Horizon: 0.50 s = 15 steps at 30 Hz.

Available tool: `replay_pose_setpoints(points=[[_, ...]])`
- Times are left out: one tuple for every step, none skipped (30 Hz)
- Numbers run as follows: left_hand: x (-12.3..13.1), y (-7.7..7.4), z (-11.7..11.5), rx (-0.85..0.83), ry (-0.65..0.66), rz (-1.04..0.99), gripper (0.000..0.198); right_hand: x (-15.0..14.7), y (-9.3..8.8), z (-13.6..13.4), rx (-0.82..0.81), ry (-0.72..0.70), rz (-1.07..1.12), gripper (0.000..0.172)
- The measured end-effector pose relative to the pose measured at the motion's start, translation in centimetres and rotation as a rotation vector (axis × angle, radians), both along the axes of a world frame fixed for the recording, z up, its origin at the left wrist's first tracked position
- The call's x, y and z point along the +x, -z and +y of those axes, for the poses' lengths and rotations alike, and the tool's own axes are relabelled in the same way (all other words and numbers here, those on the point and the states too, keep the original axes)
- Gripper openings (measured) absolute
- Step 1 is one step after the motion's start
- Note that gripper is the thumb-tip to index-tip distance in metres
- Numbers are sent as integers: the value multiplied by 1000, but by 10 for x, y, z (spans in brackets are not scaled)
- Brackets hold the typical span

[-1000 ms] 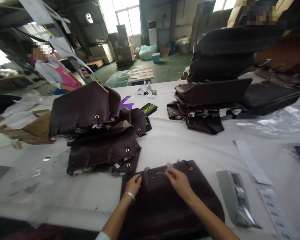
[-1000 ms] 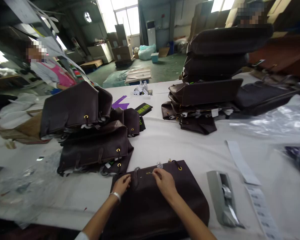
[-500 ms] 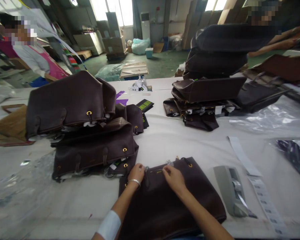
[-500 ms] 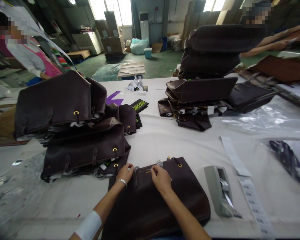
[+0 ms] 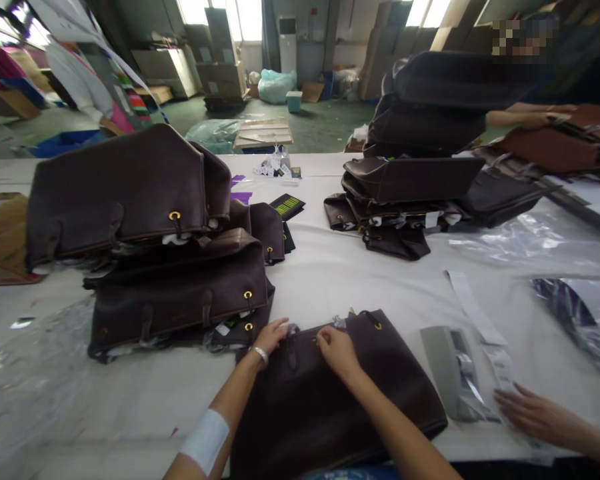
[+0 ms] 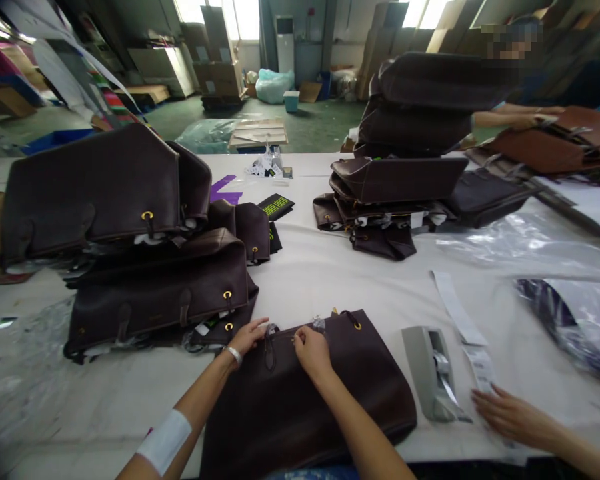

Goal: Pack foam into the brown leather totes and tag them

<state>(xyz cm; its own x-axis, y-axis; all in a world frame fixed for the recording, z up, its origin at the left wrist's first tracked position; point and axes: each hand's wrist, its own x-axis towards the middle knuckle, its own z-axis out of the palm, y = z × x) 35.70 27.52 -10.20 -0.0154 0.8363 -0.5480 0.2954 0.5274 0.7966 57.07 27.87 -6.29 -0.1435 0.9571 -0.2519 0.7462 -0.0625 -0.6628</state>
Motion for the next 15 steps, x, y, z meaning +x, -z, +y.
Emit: replay_pose_setpoints(points=[[-1, 0, -1, 24, 21, -11, 51, -5, 1, 1, -12, -10, -9, 16], [-2, 0, -1, 52, 43, -17, 53, -9, 3, 3, -25, -22, -18, 16], [-4, 0, -2, 83, 65, -16, 55, -14, 4, 4, -36, -35, -25, 15], [-6, 1, -3, 116, 87, -7, 57, -18, 6, 4, -45, -49, -31, 14], [-7, 1, -4, 149, 112, 9, 60, -22, 7, 4, -50, -61, -36, 13], [-9, 1, -6, 181, 136, 30, 63, -25, 8, 4, -54, -72, -41, 12], [-10, 1, -8, 209, 159, 56, 65, -28, 10, 4, -55, -81, -44, 11], [-12, 1, -10, 233, 178, 88, 67, -30, 11, 3, -55, -90, -43, 11], [-13, 0, -12, 253, 190, 124, 68, -31, 11, 3, -53, -98, -37, 11], [-14, 0, -14, 268, 196, 165, 67, -33, 12, 2, -51, -108, -26, 11], [-14, -2, -16, 280, 200, 207, 64, -34, 13, 2, -49, -119, -9, 12], [-14, -3, -17, 290, 204, 249, 61, -34, 13, 2, -50, -133, 14, 12], [-15, -4, -18, 299, 211, 290, 56, -35, 14, 2, -54, -151, 43, 12], [-14, -6, -19, 310, 222, 328, 51, -35, 16, 3, -63, -173, 78, 14], [-14, -7, -20, 322, 237, 366, 46, -34, 17, 3, -77, -199, 116, 16]])
